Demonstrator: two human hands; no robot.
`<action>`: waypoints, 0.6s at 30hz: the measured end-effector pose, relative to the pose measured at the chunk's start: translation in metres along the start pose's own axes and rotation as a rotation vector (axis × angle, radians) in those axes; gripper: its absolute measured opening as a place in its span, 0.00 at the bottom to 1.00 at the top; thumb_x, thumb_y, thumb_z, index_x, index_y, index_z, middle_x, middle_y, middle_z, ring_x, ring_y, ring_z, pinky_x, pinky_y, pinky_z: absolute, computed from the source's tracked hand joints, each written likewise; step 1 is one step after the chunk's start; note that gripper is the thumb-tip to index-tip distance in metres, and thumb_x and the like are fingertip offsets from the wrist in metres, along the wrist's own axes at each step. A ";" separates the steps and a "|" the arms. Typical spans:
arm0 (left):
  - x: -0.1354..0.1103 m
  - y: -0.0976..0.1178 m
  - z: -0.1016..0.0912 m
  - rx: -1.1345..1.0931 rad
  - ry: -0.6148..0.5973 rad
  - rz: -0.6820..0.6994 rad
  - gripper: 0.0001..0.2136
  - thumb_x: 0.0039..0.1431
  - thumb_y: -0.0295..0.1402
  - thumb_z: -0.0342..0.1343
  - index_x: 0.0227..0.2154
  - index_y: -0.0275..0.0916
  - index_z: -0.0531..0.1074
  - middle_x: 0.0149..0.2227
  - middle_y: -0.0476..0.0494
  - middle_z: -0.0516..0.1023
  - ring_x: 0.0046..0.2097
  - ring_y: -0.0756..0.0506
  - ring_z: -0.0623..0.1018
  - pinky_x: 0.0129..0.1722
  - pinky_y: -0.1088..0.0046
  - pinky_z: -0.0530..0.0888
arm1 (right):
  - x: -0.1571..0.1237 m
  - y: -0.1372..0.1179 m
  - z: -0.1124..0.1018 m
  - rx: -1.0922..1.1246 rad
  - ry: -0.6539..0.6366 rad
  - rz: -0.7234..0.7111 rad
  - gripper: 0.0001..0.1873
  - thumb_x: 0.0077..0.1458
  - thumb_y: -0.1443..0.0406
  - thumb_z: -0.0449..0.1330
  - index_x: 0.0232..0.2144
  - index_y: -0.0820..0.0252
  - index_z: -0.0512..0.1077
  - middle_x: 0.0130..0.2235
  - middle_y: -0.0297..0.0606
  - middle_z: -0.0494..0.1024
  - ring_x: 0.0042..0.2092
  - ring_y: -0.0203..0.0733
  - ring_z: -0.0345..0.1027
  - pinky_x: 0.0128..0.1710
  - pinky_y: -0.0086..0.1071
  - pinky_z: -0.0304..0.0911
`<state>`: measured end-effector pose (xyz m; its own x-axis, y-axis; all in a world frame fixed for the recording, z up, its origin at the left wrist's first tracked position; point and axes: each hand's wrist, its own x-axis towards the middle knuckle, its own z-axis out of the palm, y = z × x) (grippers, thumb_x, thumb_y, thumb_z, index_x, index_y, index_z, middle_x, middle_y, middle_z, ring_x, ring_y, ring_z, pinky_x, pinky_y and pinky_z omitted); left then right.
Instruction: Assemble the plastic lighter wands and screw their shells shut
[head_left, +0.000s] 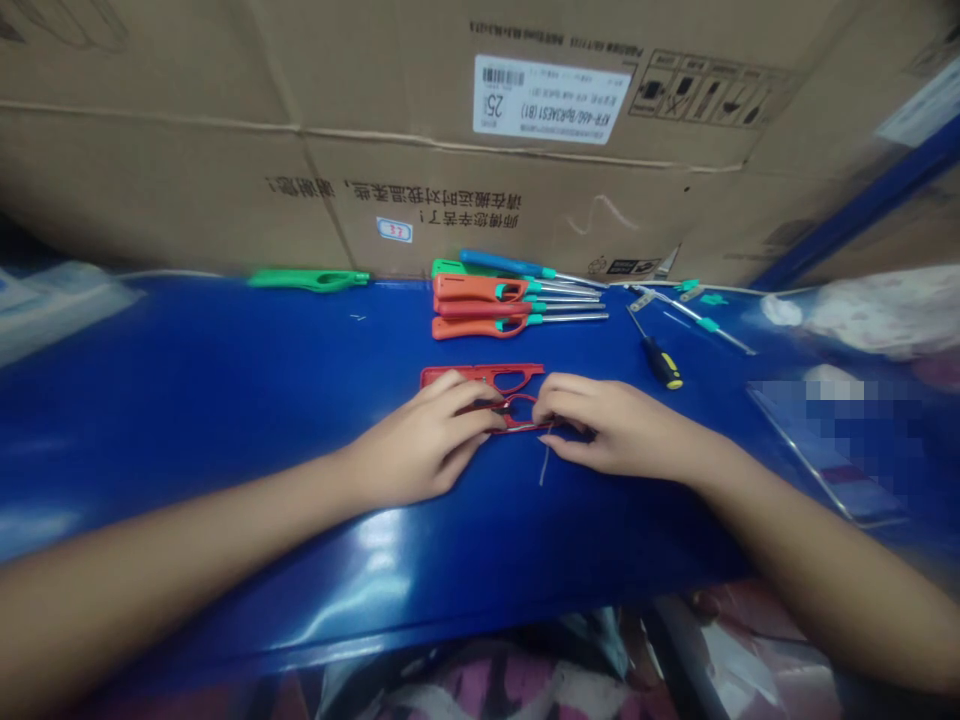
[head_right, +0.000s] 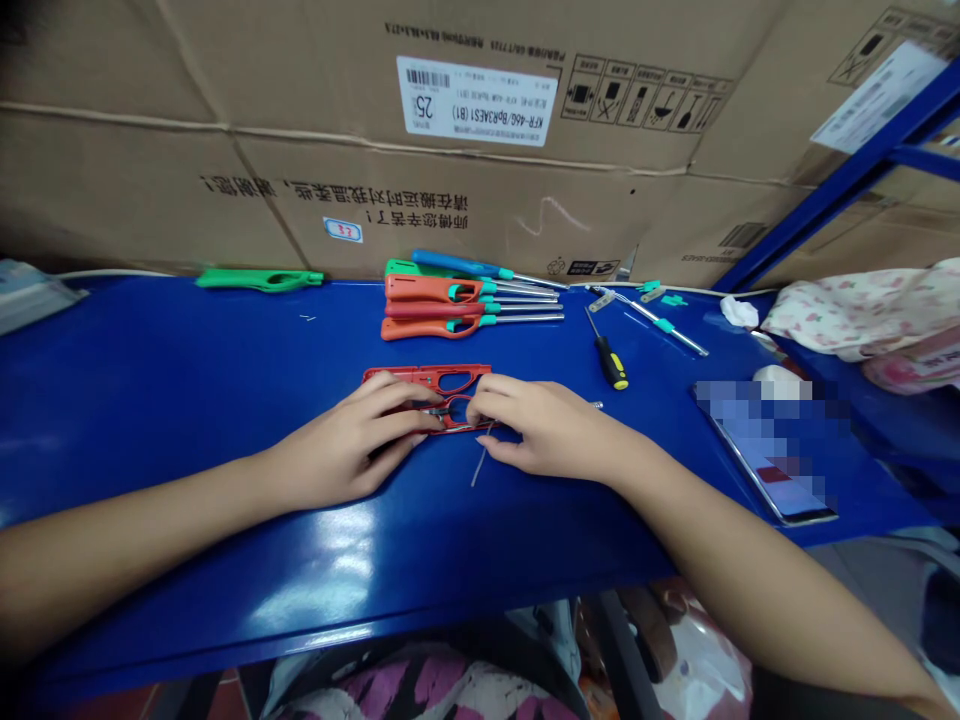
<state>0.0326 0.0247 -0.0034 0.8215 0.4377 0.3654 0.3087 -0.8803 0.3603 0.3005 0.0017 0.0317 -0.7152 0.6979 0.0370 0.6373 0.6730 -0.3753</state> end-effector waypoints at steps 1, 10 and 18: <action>0.000 0.000 0.000 0.007 -0.004 -0.001 0.13 0.68 0.26 0.50 0.51 0.37 0.74 0.53 0.37 0.73 0.54 0.40 0.69 0.56 0.59 0.69 | 0.000 0.000 0.000 0.003 0.000 -0.002 0.09 0.62 0.67 0.59 0.45 0.57 0.70 0.47 0.38 0.73 0.42 0.39 0.69 0.38 0.30 0.63; -0.002 0.001 -0.001 0.041 -0.012 -0.005 0.13 0.68 0.26 0.49 0.51 0.37 0.74 0.53 0.37 0.73 0.53 0.40 0.69 0.55 0.61 0.70 | -0.001 0.002 0.002 -0.016 0.006 -0.021 0.10 0.63 0.65 0.58 0.46 0.56 0.72 0.47 0.40 0.74 0.44 0.41 0.72 0.42 0.33 0.67; -0.001 0.002 -0.001 0.051 -0.018 -0.034 0.14 0.69 0.28 0.48 0.52 0.40 0.74 0.53 0.39 0.74 0.52 0.40 0.70 0.54 0.59 0.70 | -0.001 0.003 0.002 -0.008 0.054 -0.028 0.08 0.62 0.65 0.60 0.44 0.59 0.74 0.44 0.40 0.76 0.42 0.41 0.72 0.41 0.31 0.67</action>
<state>0.0315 0.0228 -0.0022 0.8183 0.4649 0.3379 0.3606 -0.8731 0.3281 0.3028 0.0025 0.0288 -0.7164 0.6908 0.0978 0.6197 0.6945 -0.3657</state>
